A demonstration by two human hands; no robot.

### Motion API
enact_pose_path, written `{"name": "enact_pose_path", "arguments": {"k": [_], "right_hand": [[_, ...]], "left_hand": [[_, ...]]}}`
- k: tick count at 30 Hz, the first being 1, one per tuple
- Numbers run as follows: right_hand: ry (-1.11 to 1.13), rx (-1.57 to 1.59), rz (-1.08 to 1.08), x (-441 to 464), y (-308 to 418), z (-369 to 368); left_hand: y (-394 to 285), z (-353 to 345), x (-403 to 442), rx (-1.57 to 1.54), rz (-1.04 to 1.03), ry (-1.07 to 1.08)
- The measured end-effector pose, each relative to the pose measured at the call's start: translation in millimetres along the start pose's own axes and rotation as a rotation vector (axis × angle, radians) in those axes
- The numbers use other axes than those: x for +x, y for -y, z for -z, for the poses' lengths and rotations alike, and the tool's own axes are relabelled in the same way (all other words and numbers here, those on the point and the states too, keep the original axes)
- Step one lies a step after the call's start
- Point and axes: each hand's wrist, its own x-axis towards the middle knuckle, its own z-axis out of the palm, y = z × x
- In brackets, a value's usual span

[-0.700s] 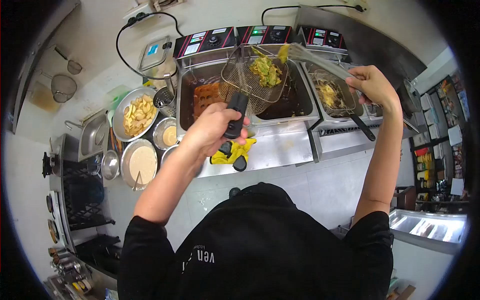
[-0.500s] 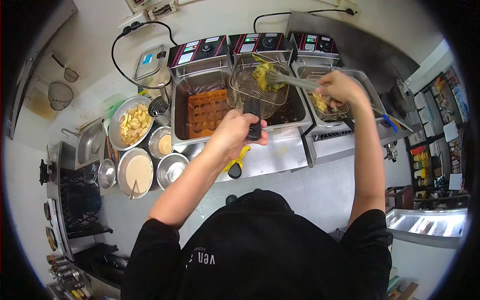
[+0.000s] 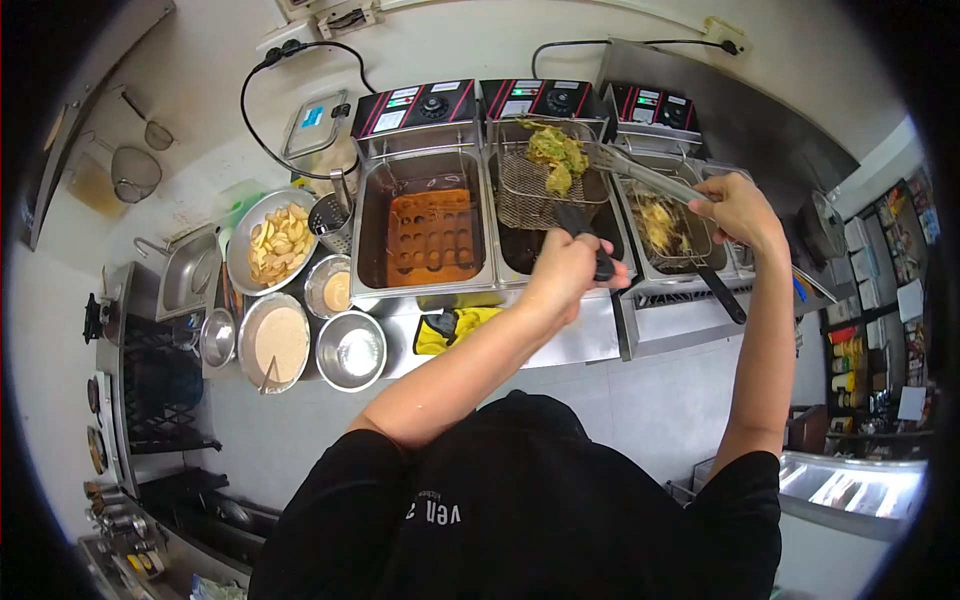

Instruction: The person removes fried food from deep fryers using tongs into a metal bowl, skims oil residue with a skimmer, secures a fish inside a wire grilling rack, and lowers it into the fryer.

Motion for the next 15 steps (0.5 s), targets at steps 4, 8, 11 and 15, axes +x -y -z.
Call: {"name": "enact_pose_path", "arguments": {"k": [4, 8, 11, 15], "right_hand": [[0.032, -0.111, -0.013, 11, 19, 11], [-0.029, -0.262, 0.162, 48, 17, 12], [-0.082, -0.192, 0.216, 76, 6, 12], [0.124, -0.069, 0.241, 111, -11, 12]], "left_hand": [[19, -13, 15, -0.109, -0.03, 0.013], [35, -21, 24, -0.112, -0.014, -0.055], [58, -21, 50, -0.212, -0.046, -0.055], [75, -18, 34, -0.3, 0.051, -0.052]]}}
